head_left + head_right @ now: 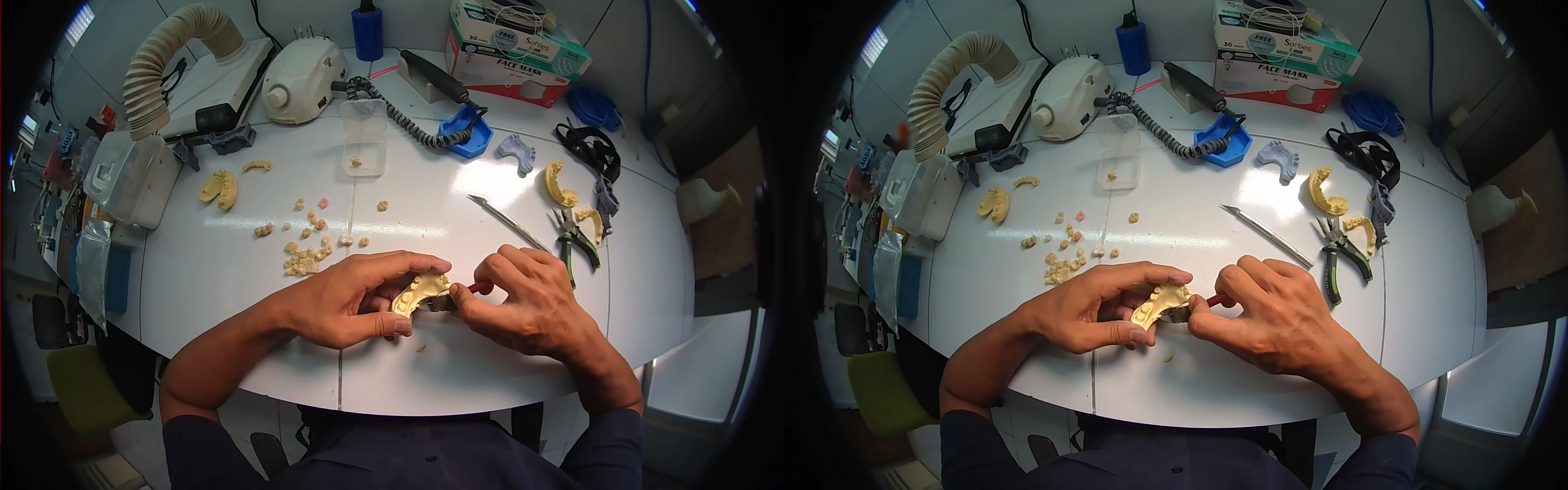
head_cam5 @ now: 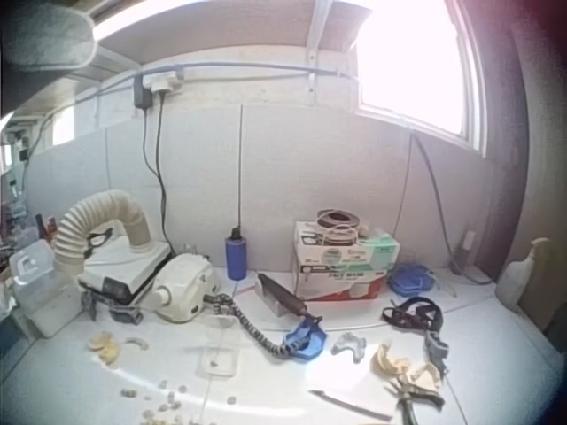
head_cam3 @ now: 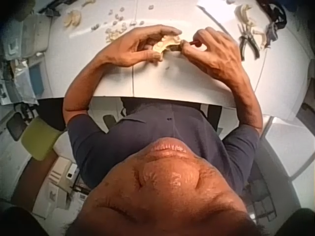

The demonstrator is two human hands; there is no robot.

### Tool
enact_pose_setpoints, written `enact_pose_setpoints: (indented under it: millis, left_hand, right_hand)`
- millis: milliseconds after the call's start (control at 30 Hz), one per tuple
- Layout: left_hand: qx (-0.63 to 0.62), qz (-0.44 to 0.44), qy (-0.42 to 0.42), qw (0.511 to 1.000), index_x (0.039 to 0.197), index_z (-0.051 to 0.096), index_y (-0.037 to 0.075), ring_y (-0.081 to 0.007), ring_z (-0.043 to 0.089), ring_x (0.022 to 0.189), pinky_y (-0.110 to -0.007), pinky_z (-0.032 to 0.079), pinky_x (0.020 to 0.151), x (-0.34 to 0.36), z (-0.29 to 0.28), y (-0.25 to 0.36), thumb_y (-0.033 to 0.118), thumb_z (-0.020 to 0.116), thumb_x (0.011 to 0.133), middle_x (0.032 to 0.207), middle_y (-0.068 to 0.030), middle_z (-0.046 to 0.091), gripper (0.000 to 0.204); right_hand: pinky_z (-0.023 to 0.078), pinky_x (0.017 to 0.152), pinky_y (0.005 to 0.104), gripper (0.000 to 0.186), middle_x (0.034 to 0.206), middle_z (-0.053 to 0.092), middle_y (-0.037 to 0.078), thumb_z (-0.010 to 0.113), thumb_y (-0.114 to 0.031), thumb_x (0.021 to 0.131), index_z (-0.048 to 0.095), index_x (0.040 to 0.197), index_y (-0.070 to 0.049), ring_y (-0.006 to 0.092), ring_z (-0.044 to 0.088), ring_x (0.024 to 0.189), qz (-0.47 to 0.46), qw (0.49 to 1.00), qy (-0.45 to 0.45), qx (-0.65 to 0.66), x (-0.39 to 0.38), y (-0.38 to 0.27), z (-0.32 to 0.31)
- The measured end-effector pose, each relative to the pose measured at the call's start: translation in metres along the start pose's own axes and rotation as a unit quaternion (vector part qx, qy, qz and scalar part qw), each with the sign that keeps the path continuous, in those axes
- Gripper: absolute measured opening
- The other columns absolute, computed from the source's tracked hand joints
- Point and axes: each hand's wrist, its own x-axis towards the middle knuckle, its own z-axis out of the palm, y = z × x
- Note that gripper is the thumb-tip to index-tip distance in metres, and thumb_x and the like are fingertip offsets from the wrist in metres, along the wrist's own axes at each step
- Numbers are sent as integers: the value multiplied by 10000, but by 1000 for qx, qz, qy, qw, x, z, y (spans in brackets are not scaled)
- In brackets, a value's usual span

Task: Manually trimming and refining a dental plaster cast using a scraper and pliers.

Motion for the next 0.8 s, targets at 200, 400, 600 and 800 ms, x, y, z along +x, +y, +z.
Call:
enact_pose_setpoints:
  millis: [200, 400, 600, 800]
  left_hand:
    - [-175, -2, 67, 982, 1682, 324, 3, -193, 700, 1149, -323, 597, 1001, 2, 9, 3, -23, 734, 1003, 1412, -148, 569, 794]
    - [-121, 21, 80, 989, 1652, 357, 18, -207, 687, 1184, -356, 594, 1028, 1, 5, 0, -49, 750, 977, 1444, -145, 535, 784]
    - [-123, 9, 77, 989, 1655, 346, 3, -219, 695, 1189, -353, 600, 1031, 1, 4, 1, -54, 765, 967, 1453, -151, 528, 808]
    - [-148, 4, 70, 987, 1669, 321, -10, -231, 726, 1178, -305, 627, 960, 2, 5, 1, -71, 752, 967, 1481, -169, 481, 825]
  right_hand:
    - [462, 675, 334, 177, 908, 602, -25, 780, -185, 863, 736, 1032, -213, 160, 606, 808, 41, 999, 25, -2, -1, -2, -4]
    - [415, 775, 370, 201, 939, 624, -15, 784, -164, 861, 732, 1055, -160, 181, 599, 878, 46, 997, 43, -43, 2, 2, -4]
    - [404, 763, 366, 203, 956, 636, -19, 783, -164, 874, 735, 1071, -165, 166, 593, 857, 28, 997, 47, -48, 2, 2, -4]
    - [405, 771, 360, 207, 984, 644, -17, 775, -165, 889, 736, 1092, -168, 159, 595, 859, 31, 996, 71, -42, 5, 0, -4]
